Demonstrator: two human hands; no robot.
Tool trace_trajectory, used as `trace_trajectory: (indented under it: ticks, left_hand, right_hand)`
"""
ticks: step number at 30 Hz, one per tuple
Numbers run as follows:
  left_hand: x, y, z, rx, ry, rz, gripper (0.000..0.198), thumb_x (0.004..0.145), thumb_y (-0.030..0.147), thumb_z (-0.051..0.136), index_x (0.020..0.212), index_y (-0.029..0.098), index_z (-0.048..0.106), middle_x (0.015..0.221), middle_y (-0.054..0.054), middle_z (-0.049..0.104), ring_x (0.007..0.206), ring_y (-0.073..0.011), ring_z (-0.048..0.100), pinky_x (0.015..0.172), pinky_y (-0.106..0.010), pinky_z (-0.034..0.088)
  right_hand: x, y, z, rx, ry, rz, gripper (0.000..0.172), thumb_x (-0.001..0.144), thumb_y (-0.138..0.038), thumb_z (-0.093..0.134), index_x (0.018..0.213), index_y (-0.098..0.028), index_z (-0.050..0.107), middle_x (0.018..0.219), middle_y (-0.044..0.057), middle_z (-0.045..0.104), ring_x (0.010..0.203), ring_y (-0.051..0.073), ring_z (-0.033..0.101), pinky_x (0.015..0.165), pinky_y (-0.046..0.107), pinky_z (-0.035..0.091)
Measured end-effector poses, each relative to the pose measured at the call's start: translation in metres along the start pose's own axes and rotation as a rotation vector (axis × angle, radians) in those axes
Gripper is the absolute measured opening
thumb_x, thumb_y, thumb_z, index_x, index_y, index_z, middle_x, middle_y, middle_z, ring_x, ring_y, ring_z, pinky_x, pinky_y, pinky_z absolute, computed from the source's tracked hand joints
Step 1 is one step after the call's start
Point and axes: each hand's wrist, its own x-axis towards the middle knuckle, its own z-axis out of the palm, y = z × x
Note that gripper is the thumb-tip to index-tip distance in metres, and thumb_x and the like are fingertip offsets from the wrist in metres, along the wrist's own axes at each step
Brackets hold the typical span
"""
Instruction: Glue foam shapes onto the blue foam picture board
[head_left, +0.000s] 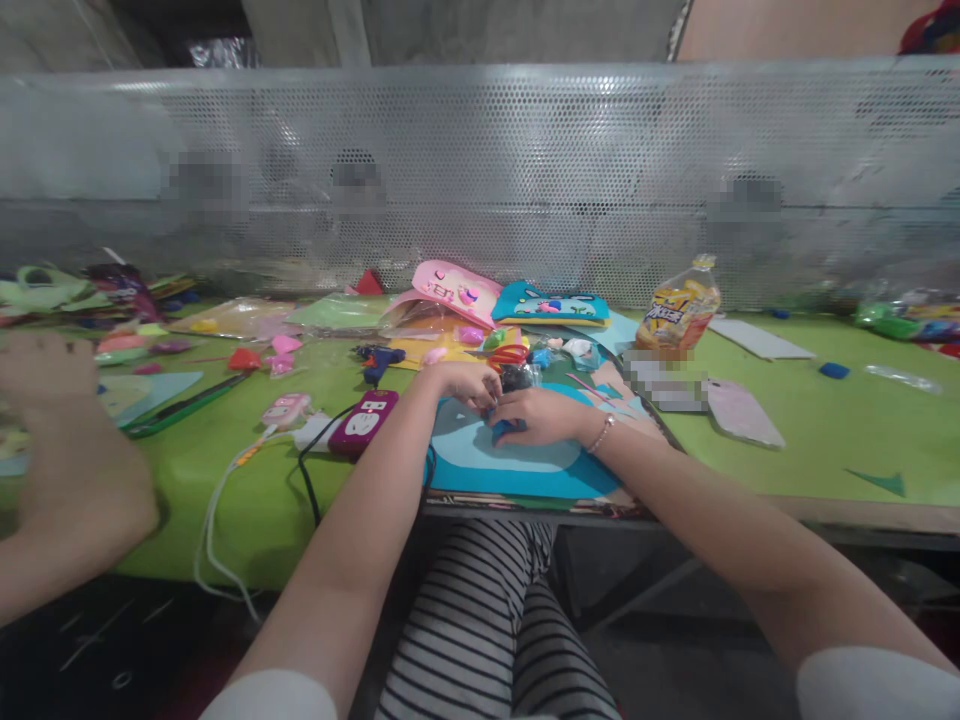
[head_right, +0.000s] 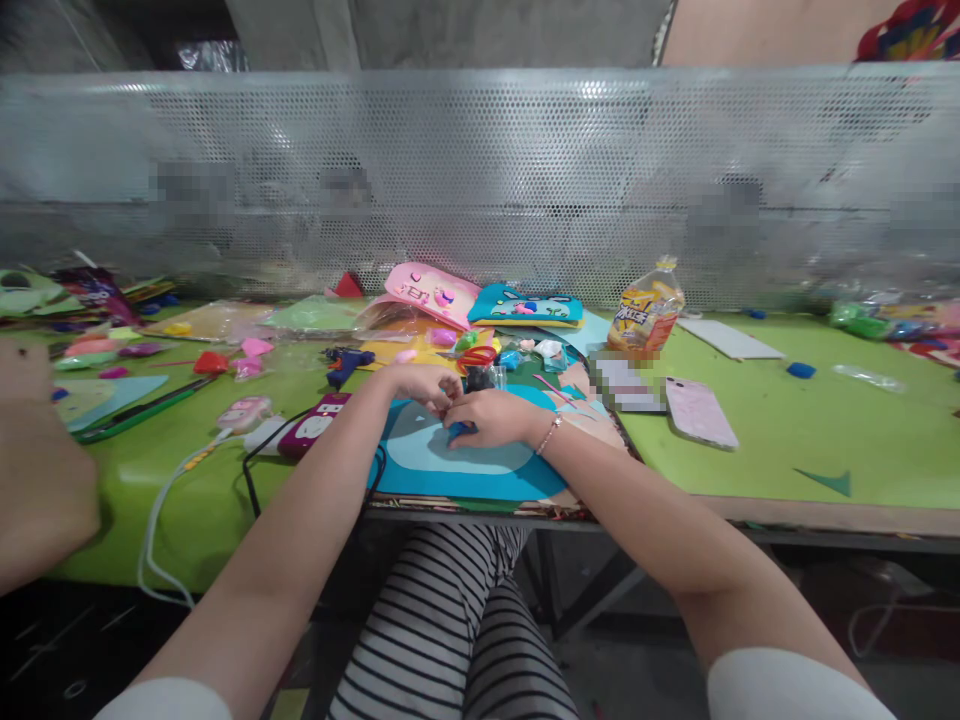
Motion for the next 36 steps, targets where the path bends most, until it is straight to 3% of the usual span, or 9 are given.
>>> trace_trajectory:
  ticks: [4,10,13,20,29,36]
  left_hand:
    - [0.002,-0.003,-0.002,0.01,-0.019,0.008,0.035,0.059,0.019,0.063,0.092,0.018,0.054,0.104,-0.004,0.06,0.088,-0.0149,0.062,0.077,-0.027,0.052]
    - [0.001,-0.005,-0.003,-0.024,-0.036,0.024,0.04,0.055,0.022,0.068,0.092,0.019,0.055,0.1,-0.002,0.061,0.091,-0.0161,0.062,0.081,-0.029,0.051]
    - [-0.002,-0.003,-0.003,-0.026,-0.059,0.044,0.041,0.055,0.027,0.072,0.091,0.018,0.055,0.099,-0.003,0.061,0.09,-0.0162,0.061,0.08,-0.029,0.051]
    - [-0.003,0.004,0.001,0.108,-0.005,0.013,0.051,0.051,0.036,0.076,0.094,0.018,0.056,0.1,-0.003,0.06,0.087,-0.0161,0.06,0.074,-0.026,0.051]
    - [0.004,-0.003,-0.003,0.274,0.008,0.067,0.056,0.049,0.042,0.075,0.096,0.017,0.06,0.091,-0.003,0.064,0.079,-0.0153,0.06,0.065,-0.022,0.045]
    - [0.008,-0.001,-0.004,0.357,0.0,0.091,0.057,0.049,0.041,0.076,0.097,0.015,0.06,0.088,-0.004,0.066,0.078,-0.0169,0.06,0.065,-0.024,0.044]
  right_hand:
    - [0.001,-0.003,-0.003,0.034,-0.014,0.019,0.024,0.082,-0.029,0.057,0.101,-0.015,0.063,0.092,0.008,0.066,0.084,0.016,0.058,0.074,0.027,0.044]
    - [0.002,-0.006,-0.012,0.093,-0.054,0.15,0.023,0.075,-0.023,0.06,0.097,-0.015,0.055,0.079,0.003,0.057,0.067,0.011,0.048,0.061,0.023,0.037]
    - [0.001,-0.004,-0.015,0.112,-0.066,0.195,0.018,0.074,-0.025,0.061,0.085,-0.016,0.051,0.078,0.002,0.054,0.065,0.011,0.044,0.059,0.022,0.034]
    - [-0.003,0.007,-0.013,0.141,-0.082,0.261,0.021,0.072,-0.031,0.062,0.075,-0.017,0.046,0.072,0.0,0.05,0.061,0.009,0.038,0.055,0.022,0.029]
    - [-0.003,0.012,-0.013,0.216,-0.136,0.321,0.016,0.072,-0.023,0.061,0.075,-0.017,0.047,0.073,-0.001,0.049,0.061,0.009,0.038,0.054,0.021,0.03]
    - [0.0,0.004,-0.011,0.112,-0.075,0.358,0.035,0.072,-0.044,0.066,0.087,-0.016,0.051,0.077,0.002,0.054,0.063,0.011,0.043,0.055,0.022,0.031]
